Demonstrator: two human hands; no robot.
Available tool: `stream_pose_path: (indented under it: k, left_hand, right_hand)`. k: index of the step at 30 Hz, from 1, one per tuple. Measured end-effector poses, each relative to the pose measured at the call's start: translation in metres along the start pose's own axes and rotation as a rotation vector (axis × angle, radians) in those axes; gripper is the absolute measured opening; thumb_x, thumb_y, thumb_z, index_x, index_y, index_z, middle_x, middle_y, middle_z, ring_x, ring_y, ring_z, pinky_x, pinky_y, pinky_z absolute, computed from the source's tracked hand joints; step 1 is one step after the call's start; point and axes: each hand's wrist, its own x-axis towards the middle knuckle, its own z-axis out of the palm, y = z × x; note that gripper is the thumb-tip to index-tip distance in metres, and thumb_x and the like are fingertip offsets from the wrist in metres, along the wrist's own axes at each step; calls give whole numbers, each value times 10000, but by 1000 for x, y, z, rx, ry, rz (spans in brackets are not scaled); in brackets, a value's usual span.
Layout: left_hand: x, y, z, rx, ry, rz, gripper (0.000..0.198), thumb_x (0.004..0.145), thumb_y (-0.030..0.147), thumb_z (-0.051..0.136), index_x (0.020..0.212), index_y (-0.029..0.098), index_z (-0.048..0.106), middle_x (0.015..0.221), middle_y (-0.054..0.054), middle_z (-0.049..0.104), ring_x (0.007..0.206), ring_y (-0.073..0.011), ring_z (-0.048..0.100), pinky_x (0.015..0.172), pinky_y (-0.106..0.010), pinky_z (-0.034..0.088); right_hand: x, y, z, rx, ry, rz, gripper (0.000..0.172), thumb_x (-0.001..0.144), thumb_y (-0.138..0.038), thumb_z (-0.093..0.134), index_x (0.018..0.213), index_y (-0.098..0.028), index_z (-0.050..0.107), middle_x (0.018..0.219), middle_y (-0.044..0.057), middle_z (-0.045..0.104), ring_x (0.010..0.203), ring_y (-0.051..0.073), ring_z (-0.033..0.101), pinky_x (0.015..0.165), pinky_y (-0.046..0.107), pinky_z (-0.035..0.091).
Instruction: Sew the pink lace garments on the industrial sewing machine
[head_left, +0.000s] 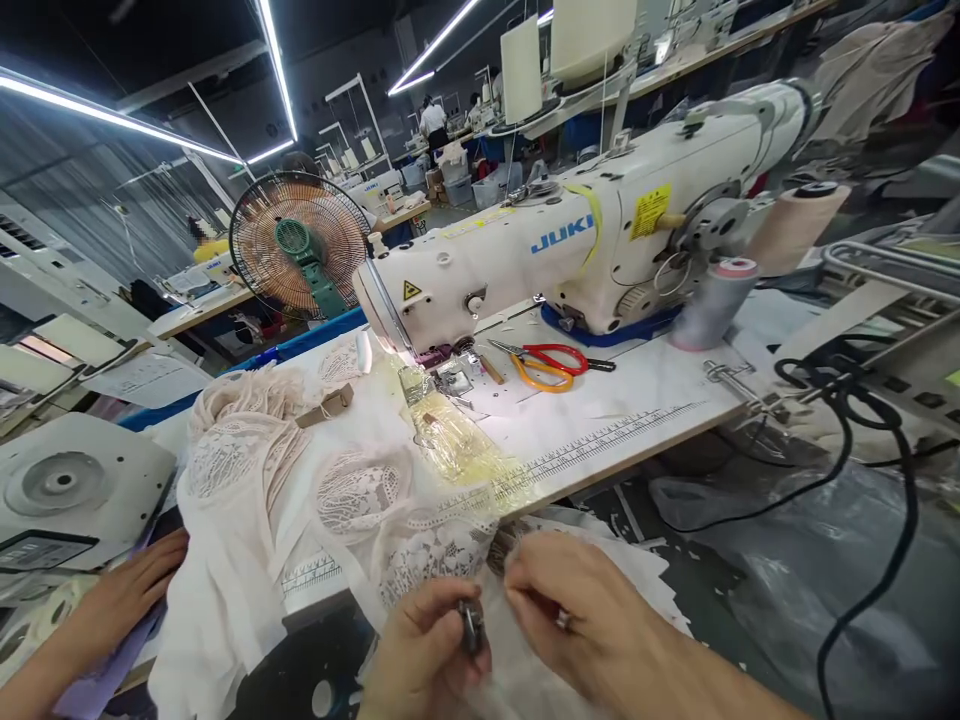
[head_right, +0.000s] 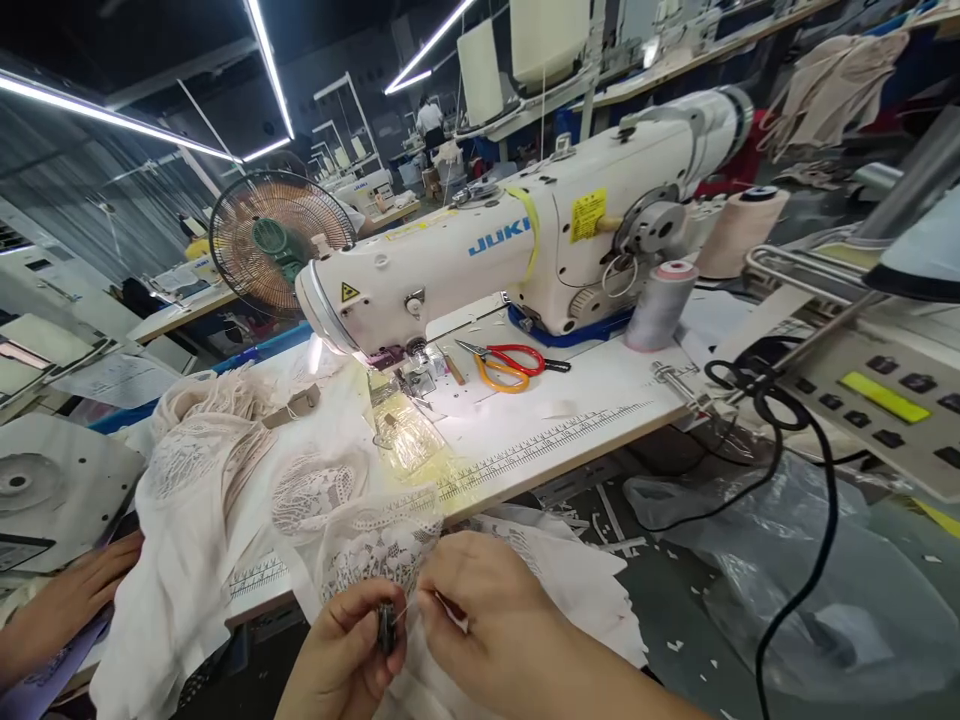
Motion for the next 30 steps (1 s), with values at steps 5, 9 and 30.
stream_pose_path:
  k: [5, 9, 30]
  left_hand:
    - [-1, 13, 11, -151, 99, 27, 216, 657, 251, 793, 786, 191, 630, 735, 11, 613, 499, -38, 547, 450, -106, 368]
    - [-1, 15, 14, -215, 50, -1, 181, 675, 225, 782, 781, 193, 639, 705, 8, 617, 486, -21, 538, 434, -73, 345]
    - [-9, -3, 0, -137, -70, -6, 213, 705, 285, 757, 822, 181, 613, 708, -14, 628, 488, -67, 573, 423, -118, 371]
  right_hand:
    - [-10, -2, 4, -40, -179, 80, 218, 797, -127, 389, 594, -194, 433, 570, -21, 471, 543, 111, 467, 509, 223, 338]
    - [-13, 1, 19, -50, -234, 125, 225, 782, -115, 376, 576, -195, 419, 577, -13, 504, 538, 114, 473, 511, 228, 339]
    - [-1, -6, 1, 90, -23, 98, 222, 849, -168, 379, 637, -199, 434, 564, -35, 448, 520, 106, 434, 495, 212, 337]
